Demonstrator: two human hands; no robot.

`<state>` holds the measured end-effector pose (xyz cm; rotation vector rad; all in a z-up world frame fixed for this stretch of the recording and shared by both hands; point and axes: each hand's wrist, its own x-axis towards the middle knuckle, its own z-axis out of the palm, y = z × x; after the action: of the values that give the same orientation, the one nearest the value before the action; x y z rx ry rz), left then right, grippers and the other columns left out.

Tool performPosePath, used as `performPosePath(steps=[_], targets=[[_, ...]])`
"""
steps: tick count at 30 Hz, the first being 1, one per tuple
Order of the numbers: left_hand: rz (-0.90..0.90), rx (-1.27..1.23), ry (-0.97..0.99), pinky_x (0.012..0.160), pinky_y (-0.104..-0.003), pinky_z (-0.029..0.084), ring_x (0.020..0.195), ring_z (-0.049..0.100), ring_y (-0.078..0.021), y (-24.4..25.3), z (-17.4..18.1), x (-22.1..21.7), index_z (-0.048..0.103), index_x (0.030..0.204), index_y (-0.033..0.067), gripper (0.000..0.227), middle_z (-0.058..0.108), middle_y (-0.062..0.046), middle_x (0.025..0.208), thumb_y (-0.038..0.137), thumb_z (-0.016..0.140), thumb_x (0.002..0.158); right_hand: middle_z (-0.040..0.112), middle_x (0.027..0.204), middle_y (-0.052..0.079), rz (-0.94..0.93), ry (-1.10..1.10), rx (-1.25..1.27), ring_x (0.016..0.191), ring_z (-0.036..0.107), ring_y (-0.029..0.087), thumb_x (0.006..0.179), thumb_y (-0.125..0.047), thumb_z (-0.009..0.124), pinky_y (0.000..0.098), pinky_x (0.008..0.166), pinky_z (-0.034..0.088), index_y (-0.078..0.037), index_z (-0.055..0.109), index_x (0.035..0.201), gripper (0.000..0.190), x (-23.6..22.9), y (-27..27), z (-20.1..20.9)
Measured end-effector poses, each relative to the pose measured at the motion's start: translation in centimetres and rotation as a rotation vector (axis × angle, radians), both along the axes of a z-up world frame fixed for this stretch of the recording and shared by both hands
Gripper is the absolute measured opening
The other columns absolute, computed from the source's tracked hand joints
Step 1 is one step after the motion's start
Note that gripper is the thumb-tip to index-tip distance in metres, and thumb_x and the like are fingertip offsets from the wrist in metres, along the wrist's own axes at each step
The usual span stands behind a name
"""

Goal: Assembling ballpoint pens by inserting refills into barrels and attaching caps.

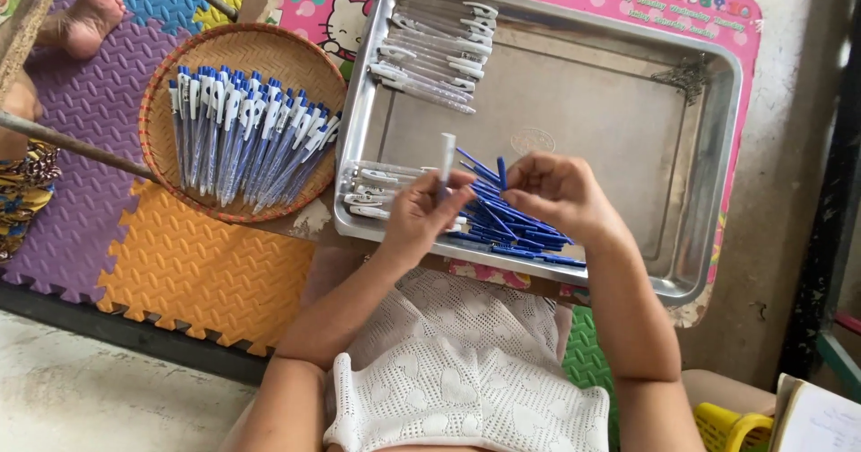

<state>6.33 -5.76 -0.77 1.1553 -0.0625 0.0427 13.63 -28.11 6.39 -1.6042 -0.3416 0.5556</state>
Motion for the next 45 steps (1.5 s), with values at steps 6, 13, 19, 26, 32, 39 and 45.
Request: performPosePath(steps=[6, 13, 19, 26, 32, 39, 45], targets=[[0.067, -0.069, -0.029, 0.058, -0.015, 0.047, 0.064, 0.062, 0.0013, -4.1, -1.1, 1.1, 0.076, 0.108, 0.0091, 0.014, 0.075, -0.003, 0.095, 0.011, 0.082, 0.095, 0.072, 0.099, 0.019, -0.124, -0.339, 0.024, 0.086, 0.069, 0.020, 0.089, 0.008, 0.080, 0.0355, 0.080, 0.062, 0.007, 0.074, 0.108, 0.020, -2.4, 0.5, -0.3], [-0.019, 0.041, -0.038, 0.052, -0.012, 0.037, 0.054, 0.053, 0.0022, -3.1, 2.5, 0.6, 0.081, 0.105, 0.0072, 0.015, 0.063, 0.002, 0.060, 0.012, 0.085, 0.092, 0.067, 0.111, 0.021, -0.150, -0.438, 0.119, 0.092, 0.067, 0.022, 0.097, -0.002, 0.073, 0.0356, 0.086, 0.060, 0.010, 0.074, 0.120, 0.026, -2.1, 0.3, 1.7], [-0.463, -0.257, -0.037, 0.061, -0.021, 0.051, 0.067, 0.061, -0.0068, -2.2, 4.2, -0.8, 0.058, 0.146, 0.0080, 0.036, 0.071, -0.013, 0.116, 0.022, 0.056, 0.113, 0.072, 0.097, 0.034, -0.236, -0.351, 0.431, 0.088, 0.079, 0.034, 0.111, -0.019, 0.053, 0.0367, 0.079, 0.068, 0.001, 0.046, 0.115, 0.022, -2.1, -2.1, 3.1], [-0.794, -0.332, -0.028, 0.063, -0.018, 0.047, 0.069, 0.062, -0.0051, -2.0, 6.5, -2.0, 0.049, 0.156, 0.0064, 0.041, 0.075, -0.012, 0.114, 0.022, 0.044, 0.119, 0.072, 0.102, 0.037, -0.173, -0.360, 0.492, 0.095, 0.080, 0.039, 0.114, -0.021, 0.044, 0.0415, 0.083, 0.070, -0.008, 0.034, 0.121, 0.018, -1.8, -3.6, 5.7], [-0.837, -0.277, -0.012, 0.064, -0.020, 0.046, 0.067, 0.058, -0.0082, -2.0, 6.9, -2.3, 0.049, 0.154, 0.0027, 0.039, 0.075, -0.015, 0.114, 0.017, 0.042, 0.118, 0.071, 0.097, 0.039, -0.171, -0.356, 0.507, 0.088, 0.081, 0.041, 0.111, -0.018, 0.048, 0.0410, 0.079, 0.071, -0.008, 0.034, 0.117, 0.018, -2.1, -3.5, 5.8], [-0.857, -0.253, -0.024, 0.065, -0.021, 0.047, 0.068, 0.057, -0.0116, -2.3, 6.3, -2.2, 0.051, 0.150, 0.0018, 0.036, 0.074, -0.017, 0.114, 0.015, 0.042, 0.117, 0.071, 0.094, 0.039, -0.164, -0.380, 0.459, 0.086, 0.082, 0.042, 0.107, -0.017, 0.055, 0.0418, 0.077, 0.070, -0.005, 0.039, 0.115, 0.022, -2.3, -2.8, 6.4], [-0.852, -0.238, -0.029, 0.063, -0.020, 0.044, 0.066, 0.056, -0.0098, -2.3, 6.6, -2.6, 0.053, 0.148, 0.0020, 0.035, 0.075, -0.015, 0.112, 0.015, 0.041, 0.118, 0.074, 0.095, 0.037, -0.151, -0.404, 0.372, 0.090, 0.082, 0.040, 0.105, -0.012, 0.054, 0.0430, 0.082, 0.070, 0.002, 0.046, 0.113, 0.018, -2.9, -3.0, 7.7]])
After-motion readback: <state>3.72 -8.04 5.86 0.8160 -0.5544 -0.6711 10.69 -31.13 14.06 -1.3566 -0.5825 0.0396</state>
